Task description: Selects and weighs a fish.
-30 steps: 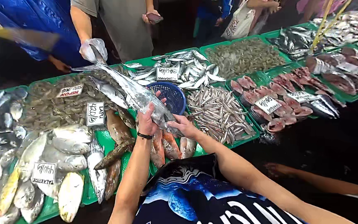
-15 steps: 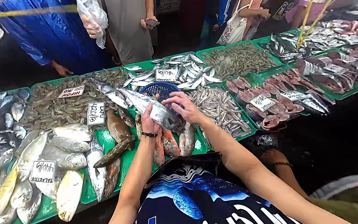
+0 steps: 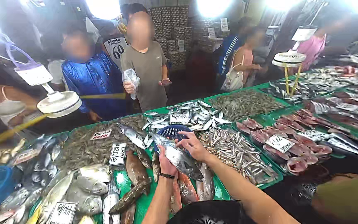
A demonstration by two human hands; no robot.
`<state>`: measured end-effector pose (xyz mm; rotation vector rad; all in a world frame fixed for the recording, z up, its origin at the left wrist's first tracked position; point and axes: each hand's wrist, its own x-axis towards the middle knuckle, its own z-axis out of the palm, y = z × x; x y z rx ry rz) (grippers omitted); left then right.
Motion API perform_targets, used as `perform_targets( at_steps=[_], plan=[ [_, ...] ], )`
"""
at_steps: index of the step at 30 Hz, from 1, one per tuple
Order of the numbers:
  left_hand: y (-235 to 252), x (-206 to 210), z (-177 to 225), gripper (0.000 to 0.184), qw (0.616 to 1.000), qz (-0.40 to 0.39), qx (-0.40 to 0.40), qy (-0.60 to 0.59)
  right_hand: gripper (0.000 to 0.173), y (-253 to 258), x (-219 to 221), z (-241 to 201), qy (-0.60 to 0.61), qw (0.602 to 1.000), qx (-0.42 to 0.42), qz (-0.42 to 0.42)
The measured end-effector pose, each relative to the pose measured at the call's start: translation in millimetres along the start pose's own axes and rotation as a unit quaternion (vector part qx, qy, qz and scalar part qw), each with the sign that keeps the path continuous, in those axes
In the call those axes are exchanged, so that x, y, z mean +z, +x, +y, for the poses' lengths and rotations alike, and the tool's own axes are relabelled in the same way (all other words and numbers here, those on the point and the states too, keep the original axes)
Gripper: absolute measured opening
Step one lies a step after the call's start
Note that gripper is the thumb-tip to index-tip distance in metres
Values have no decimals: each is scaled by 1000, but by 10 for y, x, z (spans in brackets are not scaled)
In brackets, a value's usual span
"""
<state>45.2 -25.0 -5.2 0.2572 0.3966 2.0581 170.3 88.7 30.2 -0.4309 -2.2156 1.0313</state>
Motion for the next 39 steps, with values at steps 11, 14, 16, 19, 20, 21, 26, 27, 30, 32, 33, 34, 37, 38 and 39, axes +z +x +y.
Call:
perform_targets(
  at_steps=[11,14,16,19,20,21,26,27,30,32,33,34,37,38,39],
  plan=[
    [-53,-2,13,71,1000,3,19,-11,48,-34,143,-104,26,999,-7,-46],
    [-22,41,16,71,999,15,20,-20,48,6,204,-179,-10,995,1,-97],
    [4,39,17,71,999,13,25,-18,49,35,219,-178,-10,996,-4,-90],
    [25,11,58,71,999,-3,31,-9,44,51,161,-132,50,998,-15,-20],
    [25,6,84,72,1000,-8,25,-5,43,52,138,-92,76,997,-2,2],
    [19,-8,108,74,1000,-15,9,-13,42,44,118,-37,114,993,22,13],
    [125,-52,210,57,999,-18,-30,-26,48,-88,45,146,196,960,166,-109],
    [152,-57,230,53,999,-18,-29,-30,49,-136,38,148,184,955,171,-155],
    [240,-102,280,49,998,-13,-15,-59,50,-252,42,142,138,938,187,-257],
    [317,-115,321,48,997,-14,2,-80,49,-248,59,142,127,938,196,-255],
    [341,-118,348,47,996,-17,12,-88,51,-235,67,135,121,943,199,-238],
    [344,-122,371,46,995,-16,20,-94,55,-245,78,124,108,952,198,-208],
    [320,-220,407,46,993,-34,48,-106,90,-385,159,-27,12,990,135,23],
    [340,-245,430,46,991,-42,56,-111,94,-388,191,-89,-10,987,67,144],
    [376,-254,464,46,990,-48,65,-112,87,-349,207,-143,-17,969,-14,245]
  ],
)
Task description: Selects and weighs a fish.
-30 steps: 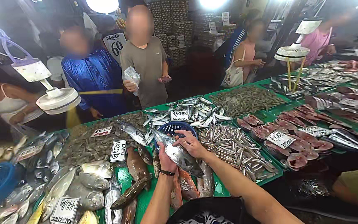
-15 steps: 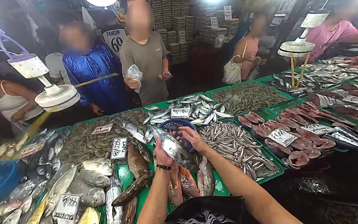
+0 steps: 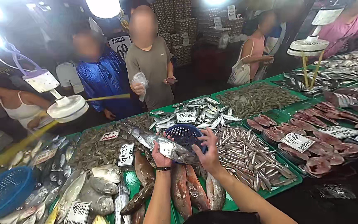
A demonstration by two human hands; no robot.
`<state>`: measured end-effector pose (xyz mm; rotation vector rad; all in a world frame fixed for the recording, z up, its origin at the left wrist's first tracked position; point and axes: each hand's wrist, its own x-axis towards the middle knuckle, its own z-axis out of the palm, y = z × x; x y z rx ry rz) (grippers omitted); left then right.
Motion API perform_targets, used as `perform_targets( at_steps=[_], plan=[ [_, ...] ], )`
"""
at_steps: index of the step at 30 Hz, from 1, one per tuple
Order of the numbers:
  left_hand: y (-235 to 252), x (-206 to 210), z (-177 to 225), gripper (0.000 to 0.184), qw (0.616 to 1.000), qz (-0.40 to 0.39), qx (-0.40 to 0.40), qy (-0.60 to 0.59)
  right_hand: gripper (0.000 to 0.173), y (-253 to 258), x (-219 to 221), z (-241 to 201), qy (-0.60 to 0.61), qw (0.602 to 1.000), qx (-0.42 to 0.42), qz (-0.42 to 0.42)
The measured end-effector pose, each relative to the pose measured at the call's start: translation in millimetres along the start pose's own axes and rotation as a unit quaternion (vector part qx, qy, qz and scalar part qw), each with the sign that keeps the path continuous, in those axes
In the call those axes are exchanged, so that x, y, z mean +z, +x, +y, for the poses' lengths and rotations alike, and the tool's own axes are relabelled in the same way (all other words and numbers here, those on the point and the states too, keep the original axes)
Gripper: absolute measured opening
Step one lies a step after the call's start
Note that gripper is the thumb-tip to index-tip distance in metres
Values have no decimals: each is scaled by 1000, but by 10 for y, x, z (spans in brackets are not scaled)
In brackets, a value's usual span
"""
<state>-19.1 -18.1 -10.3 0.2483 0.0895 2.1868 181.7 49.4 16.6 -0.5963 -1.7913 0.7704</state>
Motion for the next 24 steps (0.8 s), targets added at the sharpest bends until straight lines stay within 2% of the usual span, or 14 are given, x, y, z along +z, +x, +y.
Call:
perform_targets(
  at_steps=[1,3,6,10,14,16,18,20,22,24],
  plan=[
    [25,-4,27,46,1000,-3,6,-1,76,23,21,-48,17,996,-63,66],
    [28,-26,64,45,1000,-1,9,-10,61,-5,29,-81,23,988,-126,92],
    [43,-81,107,47,1000,-1,10,-11,62,-72,61,135,-14,990,-102,93],
    [27,-94,145,46,1000,0,19,-8,72,-60,19,582,-110,984,80,119],
    [-22,-93,178,44,1000,-3,20,-10,81,-101,-21,1014,-169,957,202,121],
    [-50,-97,183,44,1000,-2,22,-12,90,-113,-62,1072,-194,936,288,57],
    [-73,-122,186,44,1000,-6,21,-17,93,-80,-104,1092,-196,899,389,-45],
    [-94,-144,185,44,1000,-5,24,-19,93,-63,-107,1177,-141,859,475,-132],
    [-125,-156,186,44,999,-11,25,-17,90,-104,-45,1264,-89,833,521,-165],
    [-169,-119,188,44,999,-13,30,-16,76,-122,34,1301,-1,814,559,-160]
  ],
)
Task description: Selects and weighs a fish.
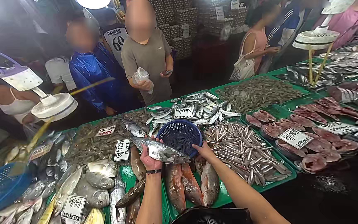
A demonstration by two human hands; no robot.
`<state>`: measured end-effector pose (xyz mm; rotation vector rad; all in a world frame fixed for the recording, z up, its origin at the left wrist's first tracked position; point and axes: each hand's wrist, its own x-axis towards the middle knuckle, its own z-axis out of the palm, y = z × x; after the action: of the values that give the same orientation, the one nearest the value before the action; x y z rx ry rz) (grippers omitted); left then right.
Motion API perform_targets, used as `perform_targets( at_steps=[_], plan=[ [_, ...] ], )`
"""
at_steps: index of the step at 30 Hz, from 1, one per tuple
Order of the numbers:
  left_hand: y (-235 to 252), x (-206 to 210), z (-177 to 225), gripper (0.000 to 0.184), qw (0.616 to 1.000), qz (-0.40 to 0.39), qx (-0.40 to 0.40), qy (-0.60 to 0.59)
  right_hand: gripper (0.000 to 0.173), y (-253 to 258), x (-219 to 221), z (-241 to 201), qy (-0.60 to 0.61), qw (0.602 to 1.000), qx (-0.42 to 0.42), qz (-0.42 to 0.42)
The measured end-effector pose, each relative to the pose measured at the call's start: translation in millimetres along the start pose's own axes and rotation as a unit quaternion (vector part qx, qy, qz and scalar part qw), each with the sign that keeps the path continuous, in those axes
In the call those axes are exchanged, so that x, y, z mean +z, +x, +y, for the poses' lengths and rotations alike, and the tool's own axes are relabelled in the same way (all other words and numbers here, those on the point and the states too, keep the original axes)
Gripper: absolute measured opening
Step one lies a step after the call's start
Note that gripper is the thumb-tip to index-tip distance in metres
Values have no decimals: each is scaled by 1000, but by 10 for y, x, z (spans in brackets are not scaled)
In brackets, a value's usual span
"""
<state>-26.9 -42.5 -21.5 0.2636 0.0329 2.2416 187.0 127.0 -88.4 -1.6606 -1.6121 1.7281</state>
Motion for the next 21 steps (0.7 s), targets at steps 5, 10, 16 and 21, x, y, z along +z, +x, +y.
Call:
perform_targets(
  at_steps=[5,10,16,21],
  plan=[
    [-335,108,240,42,997,26,32,66,43,-120,188,30,57,997,-46,25],
    [-1058,250,873,59,986,25,90,135,45,-497,193,-13,-68,988,-115,-81],
    [-2117,458,1534,60,952,62,226,196,33,-14,-153,-467,-349,912,-152,-153],
    [-2790,414,1848,65,922,85,333,179,60,207,-178,-926,-520,827,-206,-50]
  ],
)
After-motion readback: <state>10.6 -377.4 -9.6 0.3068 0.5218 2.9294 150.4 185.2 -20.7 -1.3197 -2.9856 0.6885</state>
